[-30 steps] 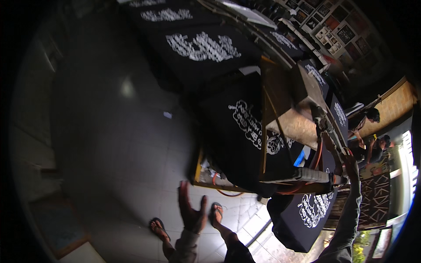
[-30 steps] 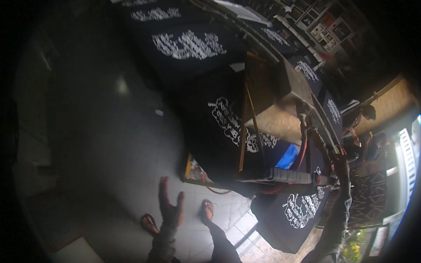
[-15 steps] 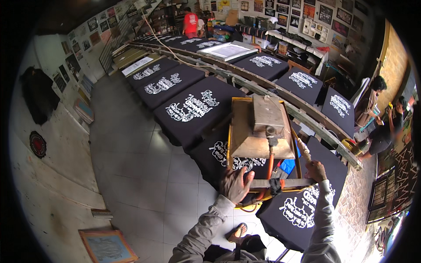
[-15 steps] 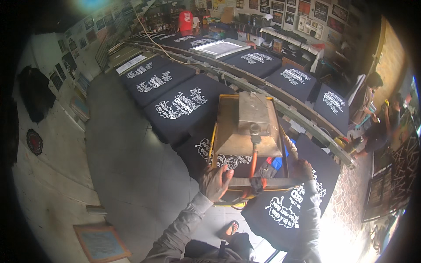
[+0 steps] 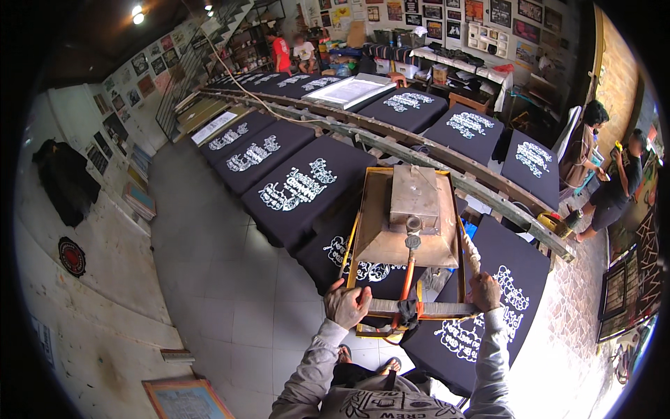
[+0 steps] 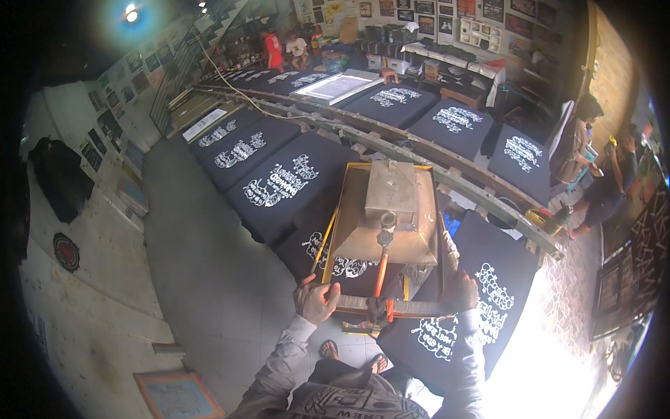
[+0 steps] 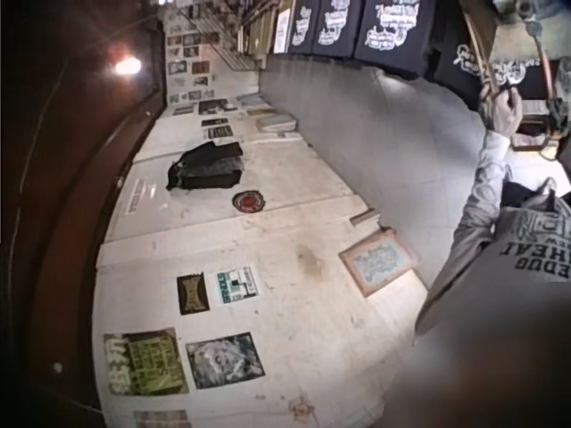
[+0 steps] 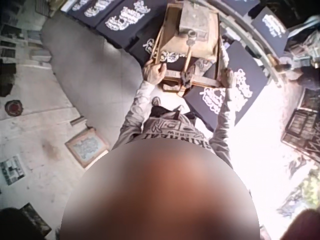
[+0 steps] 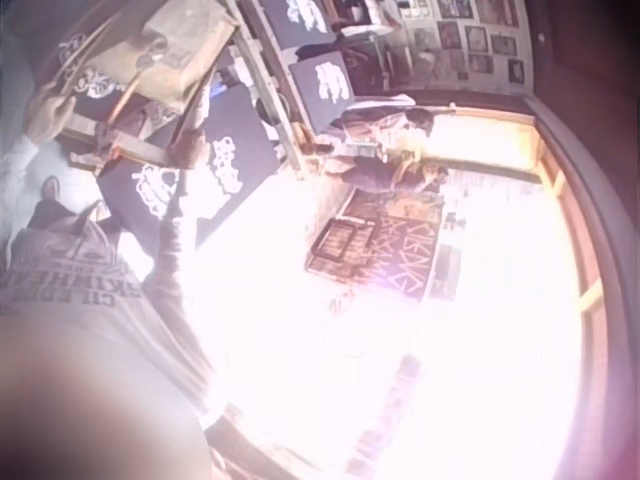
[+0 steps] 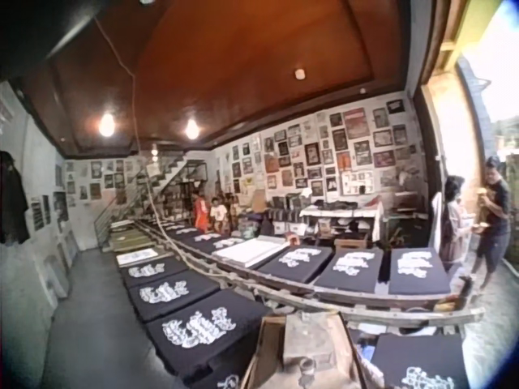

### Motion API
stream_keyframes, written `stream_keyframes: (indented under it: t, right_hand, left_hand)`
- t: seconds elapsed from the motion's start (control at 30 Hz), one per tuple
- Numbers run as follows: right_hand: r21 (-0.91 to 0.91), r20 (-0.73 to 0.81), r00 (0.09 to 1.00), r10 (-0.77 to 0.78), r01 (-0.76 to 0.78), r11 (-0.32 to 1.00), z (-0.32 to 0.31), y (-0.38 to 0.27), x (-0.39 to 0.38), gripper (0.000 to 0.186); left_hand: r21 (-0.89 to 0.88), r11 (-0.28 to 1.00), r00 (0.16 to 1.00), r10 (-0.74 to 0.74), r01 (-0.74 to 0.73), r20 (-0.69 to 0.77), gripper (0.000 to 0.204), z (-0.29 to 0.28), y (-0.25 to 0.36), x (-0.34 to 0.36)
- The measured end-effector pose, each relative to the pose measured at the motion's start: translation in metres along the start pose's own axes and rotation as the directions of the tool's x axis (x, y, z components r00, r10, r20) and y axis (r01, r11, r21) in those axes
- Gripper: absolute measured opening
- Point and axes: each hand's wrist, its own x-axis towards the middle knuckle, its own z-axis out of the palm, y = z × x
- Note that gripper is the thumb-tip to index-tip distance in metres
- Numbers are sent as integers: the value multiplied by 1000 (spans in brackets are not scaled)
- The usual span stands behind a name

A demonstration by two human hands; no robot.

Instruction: The person operates a handheld heating unit and a squeegee to dry and print designs on black shirts laid out on printing tables. They move the heating tool over the prints, check the drying progress with their hands, and manipulate screen printing frames to apply white ink to the garments.

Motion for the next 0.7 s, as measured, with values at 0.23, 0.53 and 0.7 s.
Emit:
stream_keyframes:
  t: [0.23, 0.53, 0.7]
  right_hand:
    - [-177, 118, 990, -77, 97, 979, -38, -47, -37, 9]
    - [-46, 104, 995, -3, 8, 999, -41, -50, -73, 10]
    - [-69, 126, 991, 52, -44, 997, -61, -82, -85, 16]
  left_hand:
    - [-45, 999, 999, 23, -21, 43, 34, -24, -4, -12]
    - [-60, 982, 983, 178, -181, -53, 32, -27, -15, -24]
    - [-42, 958, 956, 278, -283, -99, 31, -31, -30, -27]
